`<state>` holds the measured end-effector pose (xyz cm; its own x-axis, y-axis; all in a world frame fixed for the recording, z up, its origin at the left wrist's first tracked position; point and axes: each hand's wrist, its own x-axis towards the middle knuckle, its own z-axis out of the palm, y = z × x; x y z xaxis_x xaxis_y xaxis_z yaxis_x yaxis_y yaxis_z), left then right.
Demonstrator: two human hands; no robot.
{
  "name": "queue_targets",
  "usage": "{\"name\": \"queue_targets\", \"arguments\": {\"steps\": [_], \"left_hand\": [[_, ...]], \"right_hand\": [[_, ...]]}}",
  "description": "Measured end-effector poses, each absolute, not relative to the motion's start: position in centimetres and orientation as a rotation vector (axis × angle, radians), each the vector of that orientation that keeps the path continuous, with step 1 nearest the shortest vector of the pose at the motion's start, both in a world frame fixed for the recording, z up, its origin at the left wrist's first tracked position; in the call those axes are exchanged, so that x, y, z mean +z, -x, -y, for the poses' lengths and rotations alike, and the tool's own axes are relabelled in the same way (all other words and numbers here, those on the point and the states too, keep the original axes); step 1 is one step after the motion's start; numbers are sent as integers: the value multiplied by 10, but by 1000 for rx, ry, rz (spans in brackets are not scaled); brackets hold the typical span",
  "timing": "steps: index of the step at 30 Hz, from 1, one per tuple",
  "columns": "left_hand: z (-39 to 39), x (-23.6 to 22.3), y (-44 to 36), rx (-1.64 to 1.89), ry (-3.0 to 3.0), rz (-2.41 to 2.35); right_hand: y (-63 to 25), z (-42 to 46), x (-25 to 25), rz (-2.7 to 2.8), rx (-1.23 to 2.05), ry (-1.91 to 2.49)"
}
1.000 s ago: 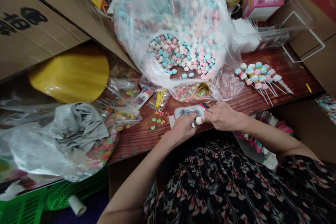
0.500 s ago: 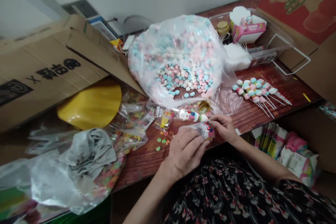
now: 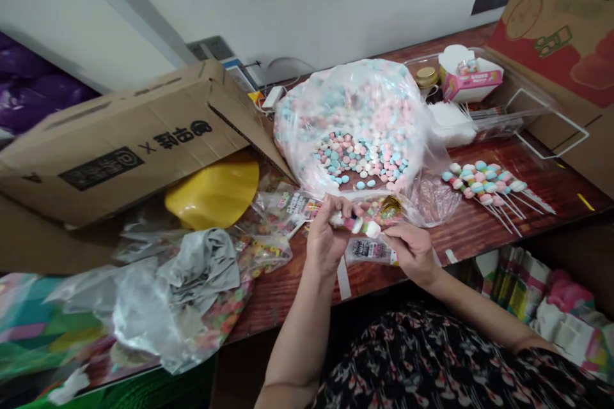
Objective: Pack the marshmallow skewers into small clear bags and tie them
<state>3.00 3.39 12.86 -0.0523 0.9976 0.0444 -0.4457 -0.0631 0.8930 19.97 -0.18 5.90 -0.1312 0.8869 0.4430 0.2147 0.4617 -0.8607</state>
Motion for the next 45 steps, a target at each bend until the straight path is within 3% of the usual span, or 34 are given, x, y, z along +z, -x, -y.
{"name": "queue_targets", "arguments": {"steps": [3, 6, 13, 16, 22, 30, 35, 40, 45], "left_hand": [[-36, 124, -34, 1478, -826, -936], [-34, 121, -34, 1488, -867, -929], [-27, 108, -14, 1401, -1023, -851], [-25, 102, -14, 1333, -1011, -805], [-19, 98, -28, 1272, -894, -770], [-20, 107, -18, 1707, -713, -776], [-17, 106, -23, 1709, -715, -837], [-16, 101, -35, 1672, -735, -825], [-10, 90, -48, 1554, -761, -790]], "right_hand": [[-204, -2, 55, 1905, 316, 945], [-200, -8, 54, 1949, 291, 963], [-186, -12, 67, 1582, 1423, 919], [-181, -9, 66, 1512, 1621, 846], [-168, -5, 57, 1483, 1389, 935], [-172, -4, 57, 1735, 879, 862], [-171, -3, 50, 1649, 663, 789], [-164, 3, 46, 1715, 822, 767], [-153, -3, 49, 1463, 1253, 852]]}}
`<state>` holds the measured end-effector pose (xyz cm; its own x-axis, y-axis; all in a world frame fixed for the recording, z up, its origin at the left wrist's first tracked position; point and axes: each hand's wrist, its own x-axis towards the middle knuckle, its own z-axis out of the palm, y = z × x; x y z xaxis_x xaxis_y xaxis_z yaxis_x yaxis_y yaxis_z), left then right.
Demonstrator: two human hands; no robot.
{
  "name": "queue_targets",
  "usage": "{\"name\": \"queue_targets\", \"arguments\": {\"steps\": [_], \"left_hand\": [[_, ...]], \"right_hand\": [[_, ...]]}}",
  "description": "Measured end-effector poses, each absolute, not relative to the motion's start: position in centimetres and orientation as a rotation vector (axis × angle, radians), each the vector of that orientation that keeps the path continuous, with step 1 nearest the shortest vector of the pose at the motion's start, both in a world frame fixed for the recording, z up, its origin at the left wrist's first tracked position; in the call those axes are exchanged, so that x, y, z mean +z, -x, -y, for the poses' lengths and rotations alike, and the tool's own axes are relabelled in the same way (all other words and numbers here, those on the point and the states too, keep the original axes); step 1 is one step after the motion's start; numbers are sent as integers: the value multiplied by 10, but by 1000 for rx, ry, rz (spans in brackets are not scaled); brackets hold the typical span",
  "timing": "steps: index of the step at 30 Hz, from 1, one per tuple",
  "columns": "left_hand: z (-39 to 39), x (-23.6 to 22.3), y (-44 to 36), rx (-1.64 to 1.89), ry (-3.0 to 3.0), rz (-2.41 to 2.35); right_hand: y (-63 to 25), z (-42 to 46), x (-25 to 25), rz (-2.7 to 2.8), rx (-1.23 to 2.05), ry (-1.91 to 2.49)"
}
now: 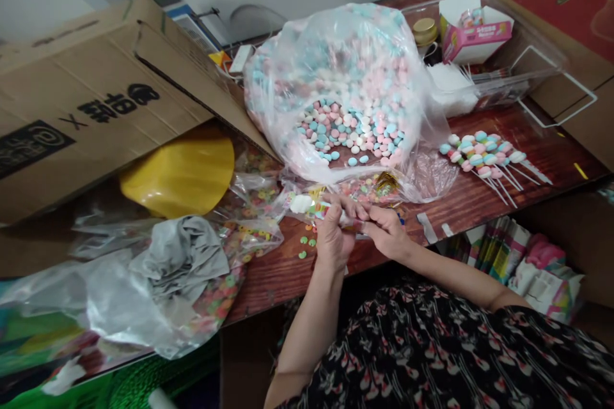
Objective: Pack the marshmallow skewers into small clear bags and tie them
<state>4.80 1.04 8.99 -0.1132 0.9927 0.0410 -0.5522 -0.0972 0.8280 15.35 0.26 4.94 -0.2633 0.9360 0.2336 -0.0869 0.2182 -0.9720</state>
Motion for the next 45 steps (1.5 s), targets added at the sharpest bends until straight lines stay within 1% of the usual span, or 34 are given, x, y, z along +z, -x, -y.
{"name": "queue_targets", "arguments": {"steps": [2, 3, 4, 8, 10, 15, 20, 24, 27, 30, 33, 35, 37, 38, 40, 42, 45], "left_hand": [[-10, 87, -49, 1537, -757, -795], [-10, 86, -48, 1535, -749, -805], [-11, 85, -46, 1540, -738, -816], [-15, 85, -38, 1581, -667, -843], [-14, 84, -39, 1579, -654, -825], [-4, 76, -55, 1511, -683, -791], [4, 69, -64, 1516, -806, -965], [5, 63, -55, 1406, -888, -1068], [4, 64, -39, 1274, -947, -1150], [8, 70, -27, 1051, -924, -1096], [19, 78, -30, 685, -805, -939], [26, 81, -36, 403, -767, -799], [30, 81, -40, 191, -804, -729], [30, 81, -40, 131, -862, -749], [29, 78, -35, 124, -1066, -879], [28, 74, -30, 230, -1392, -1042], [33, 69, -29, 429, -1858, -1281]], "right_hand": [[-153, -6, 51, 1380, 1414, 865], [-155, -7, 53, 1371, 1442, 867], [-158, -7, 54, 1395, 1424, 870], [-173, 2, 57, 1654, 1124, 904], [-178, 7, 56, 1733, 1046, 907], [-171, 13, 54, 1731, 952, 927], [-159, 16, 55, 1722, 934, 905], [-158, 15, 49, 1787, 871, 893], [-174, 7, 52, 1957, 739, 777], [-199, -10, 67, 2122, 442, 670], [-213, -30, 86, 2373, 134, 487], [-213, -41, 93, 2601, 52, 235], [-210, -47, 94, 2804, 66, 44], [-208, -48, 93, 2887, 93, 21], [-207, -47, 91, 3043, 194, 129], [-206, -46, 90, 3170, 403, 308], [-206, -49, 89, 3225, 908, 404]]}}
